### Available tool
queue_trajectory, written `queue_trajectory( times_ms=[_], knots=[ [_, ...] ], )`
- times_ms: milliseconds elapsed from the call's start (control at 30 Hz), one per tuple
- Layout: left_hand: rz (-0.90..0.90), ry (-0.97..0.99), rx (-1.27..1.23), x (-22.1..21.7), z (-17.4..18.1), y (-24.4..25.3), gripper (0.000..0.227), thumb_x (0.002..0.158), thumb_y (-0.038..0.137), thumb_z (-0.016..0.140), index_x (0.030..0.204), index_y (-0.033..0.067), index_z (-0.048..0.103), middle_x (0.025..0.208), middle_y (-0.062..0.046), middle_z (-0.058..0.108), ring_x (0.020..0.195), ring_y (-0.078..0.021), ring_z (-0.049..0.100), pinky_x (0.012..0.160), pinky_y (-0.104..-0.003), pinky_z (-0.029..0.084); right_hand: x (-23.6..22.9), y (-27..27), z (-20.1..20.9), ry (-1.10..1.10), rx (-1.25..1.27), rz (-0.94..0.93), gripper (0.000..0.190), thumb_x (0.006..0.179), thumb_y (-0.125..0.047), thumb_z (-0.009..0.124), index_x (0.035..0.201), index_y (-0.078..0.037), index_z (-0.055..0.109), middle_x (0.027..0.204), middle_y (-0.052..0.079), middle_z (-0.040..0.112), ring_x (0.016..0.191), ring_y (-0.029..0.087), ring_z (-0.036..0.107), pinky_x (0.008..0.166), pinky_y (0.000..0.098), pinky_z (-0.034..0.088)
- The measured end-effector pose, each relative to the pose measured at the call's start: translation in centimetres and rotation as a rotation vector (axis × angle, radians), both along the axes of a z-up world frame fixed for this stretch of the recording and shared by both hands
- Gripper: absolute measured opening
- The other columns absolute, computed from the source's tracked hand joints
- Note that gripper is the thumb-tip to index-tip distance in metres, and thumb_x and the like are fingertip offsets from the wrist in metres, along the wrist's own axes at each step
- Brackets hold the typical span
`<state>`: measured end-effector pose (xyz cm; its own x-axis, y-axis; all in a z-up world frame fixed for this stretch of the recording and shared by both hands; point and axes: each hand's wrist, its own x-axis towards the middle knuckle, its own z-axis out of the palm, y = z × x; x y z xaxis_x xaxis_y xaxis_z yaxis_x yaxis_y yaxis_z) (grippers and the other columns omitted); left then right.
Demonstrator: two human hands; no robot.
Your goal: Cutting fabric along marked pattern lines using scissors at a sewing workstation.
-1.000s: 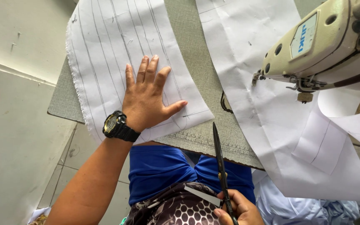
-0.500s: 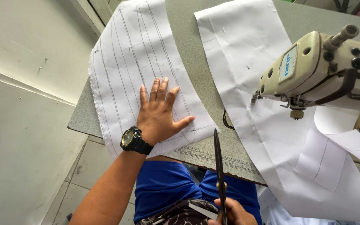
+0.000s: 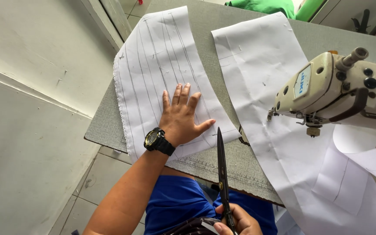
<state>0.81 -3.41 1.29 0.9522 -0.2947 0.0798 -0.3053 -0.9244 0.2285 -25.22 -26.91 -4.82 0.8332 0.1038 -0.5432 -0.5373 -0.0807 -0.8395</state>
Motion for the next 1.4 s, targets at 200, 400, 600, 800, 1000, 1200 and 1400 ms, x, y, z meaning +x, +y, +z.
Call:
queue_trajectory(
  times_ms=[200,400,600,800,1000,1200,1400],
  knots=[
    [-0.015,0.015,0.027,-0.3,-0.2,0.0,0.091,0.084,0.079,0.045,0.144,0.0128,0.032,0.155,-0.027,0.023,0.147,-0.0443,0.010,0.111,-0.073,0.001,-2.1,-2.1,-6.0,0.045,0.051,0.036,0.038,0.076,0.005,0.092,0.113,0.002,0.080,0.063,0.009,0.072,0.055,0.014,0.064,0.060,0.0247,0.045],
    [-0.069,0.012,0.087,-2.9,-0.6,-0.1,0.096,0.083,0.084,0.039,0.146,0.0128,0.026,0.156,-0.026,0.018,0.147,-0.0435,0.008,0.113,-0.071,-0.001,-2.3,-3.3,-7.3,-0.032,-0.019,0.172,0.043,0.075,-0.005,0.096,0.114,-0.002,0.078,0.065,0.004,0.074,0.055,0.010,0.065,0.061,0.0224,0.046],
    [-0.083,-0.061,0.021,-5.0,-0.5,-0.4,0.107,0.076,0.093,0.034,0.144,0.0104,0.031,0.155,-0.027,0.023,0.147,-0.0451,0.011,0.113,-0.072,-0.001,-1.7,-1.9,-6.0,0.033,-0.050,0.245,0.036,0.078,-0.009,0.087,0.113,-0.005,0.078,0.076,0.005,0.083,0.060,0.007,0.073,0.064,0.0194,0.052],
    [-0.079,-0.038,-0.009,-5.2,-0.3,-0.5,0.107,0.076,0.093,0.032,0.144,0.0099,0.033,0.155,-0.028,0.023,0.147,-0.0444,0.009,0.114,-0.070,-0.004,-2.6,-2.1,-9.3,-0.093,0.015,0.405,0.027,0.090,-0.016,0.070,0.116,-0.009,0.072,0.109,0.007,0.080,0.098,0.011,0.078,0.093,0.0269,0.059],
    [-0.077,-0.053,0.003,-5.2,-0.4,-0.4,0.106,0.077,0.092,0.034,0.144,0.0100,0.033,0.155,-0.026,0.025,0.147,-0.0436,0.010,0.114,-0.070,-0.002,-2.6,-3.1,-10.4,-0.046,0.017,0.487,0.036,0.090,-0.018,0.073,0.125,-0.010,0.068,0.109,0.005,0.075,0.100,0.011,0.070,0.095,0.0273,0.051],
    [-0.080,-0.054,0.011,-5.2,-0.5,-0.5,0.108,0.076,0.093,0.037,0.144,0.0095,0.032,0.155,-0.027,0.025,0.147,-0.0442,0.011,0.114,-0.070,-0.002,-2.3,-2.3,-6.2,0.125,-0.063,0.297,0.043,0.078,-0.015,0.097,0.116,-0.009,0.078,0.072,-0.001,0.076,0.063,0.004,0.070,0.073,0.0156,0.046],
    [-0.084,-0.064,0.016,-5.1,-0.5,-0.4,0.107,0.077,0.093,0.034,0.144,0.0097,0.032,0.154,-0.027,0.025,0.147,-0.0442,0.010,0.114,-0.070,-0.002,-2.2,-2.6,-4.1,0.121,-0.033,0.429,0.035,0.094,-0.019,0.066,0.128,-0.011,0.072,0.072,-0.004,0.064,0.068,0.005,0.065,0.075,0.0178,0.045]
  ],
)
